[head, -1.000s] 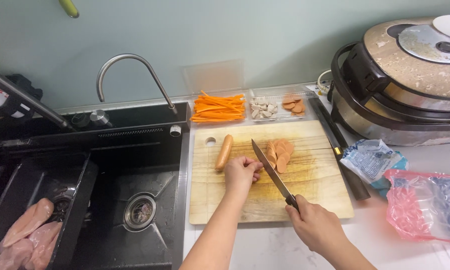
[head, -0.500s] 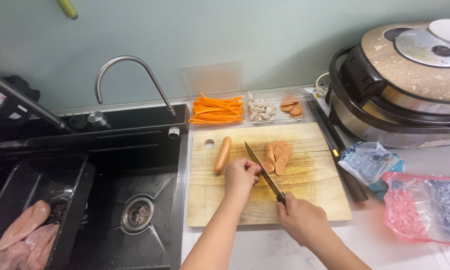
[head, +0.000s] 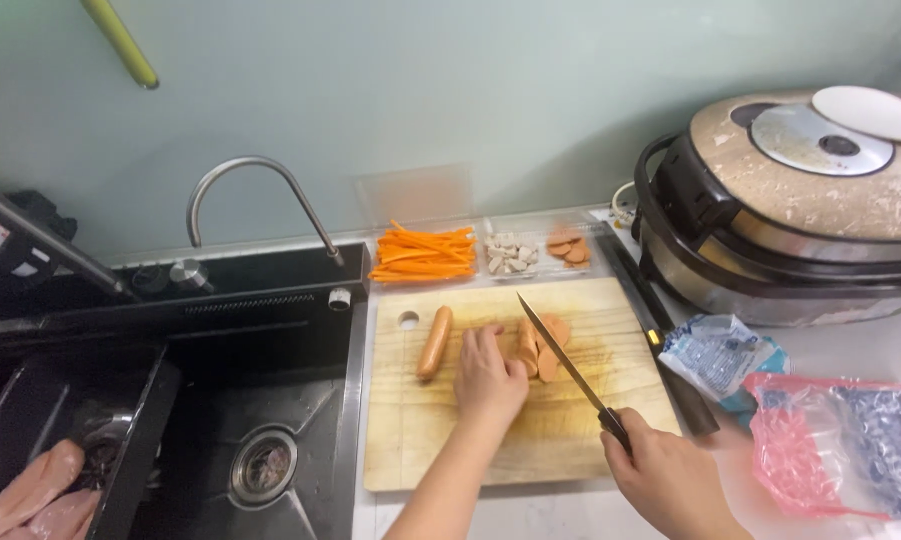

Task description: Slicing sausages and fish balls on a wooden cutting board to prepare ingredients.

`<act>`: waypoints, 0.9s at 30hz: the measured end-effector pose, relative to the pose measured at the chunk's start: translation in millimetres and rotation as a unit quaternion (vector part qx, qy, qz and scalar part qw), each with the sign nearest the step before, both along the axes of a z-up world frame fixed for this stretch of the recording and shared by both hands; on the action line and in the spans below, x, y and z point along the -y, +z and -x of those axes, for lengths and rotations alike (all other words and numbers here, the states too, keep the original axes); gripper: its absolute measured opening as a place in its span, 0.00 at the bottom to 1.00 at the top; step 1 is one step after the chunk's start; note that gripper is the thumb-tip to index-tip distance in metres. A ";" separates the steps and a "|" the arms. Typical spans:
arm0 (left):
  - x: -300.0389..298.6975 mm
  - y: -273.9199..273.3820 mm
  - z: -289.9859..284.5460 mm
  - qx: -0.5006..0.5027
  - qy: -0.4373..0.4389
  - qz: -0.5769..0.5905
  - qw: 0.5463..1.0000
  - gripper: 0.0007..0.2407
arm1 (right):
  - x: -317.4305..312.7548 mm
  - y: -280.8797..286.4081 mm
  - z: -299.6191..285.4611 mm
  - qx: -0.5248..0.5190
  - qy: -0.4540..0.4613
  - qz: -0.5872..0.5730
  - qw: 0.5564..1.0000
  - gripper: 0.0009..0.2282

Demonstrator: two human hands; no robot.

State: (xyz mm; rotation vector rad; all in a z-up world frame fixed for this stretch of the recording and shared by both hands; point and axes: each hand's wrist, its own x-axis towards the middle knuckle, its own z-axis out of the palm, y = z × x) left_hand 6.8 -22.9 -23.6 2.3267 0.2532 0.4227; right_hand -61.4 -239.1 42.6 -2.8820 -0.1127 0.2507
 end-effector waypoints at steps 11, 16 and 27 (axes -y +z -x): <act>28.2 40.8 -33.2 -0.053 -0.136 -0.101 0.984 0.46 | 35.0 -27.6 -43.0 0.049 -0.057 -0.120 0.990 0.21; 24.1 17.5 -48.2 0.058 -0.213 -0.130 0.967 0.20 | 37.7 -21.3 -54.7 -0.003 -0.096 -0.055 0.994 0.25; 14.1 47.9 -48.0 0.030 -0.146 0.080 0.986 0.12 | 73.2 -87.9 -79.2 0.025 0.004 -0.113 0.993 0.28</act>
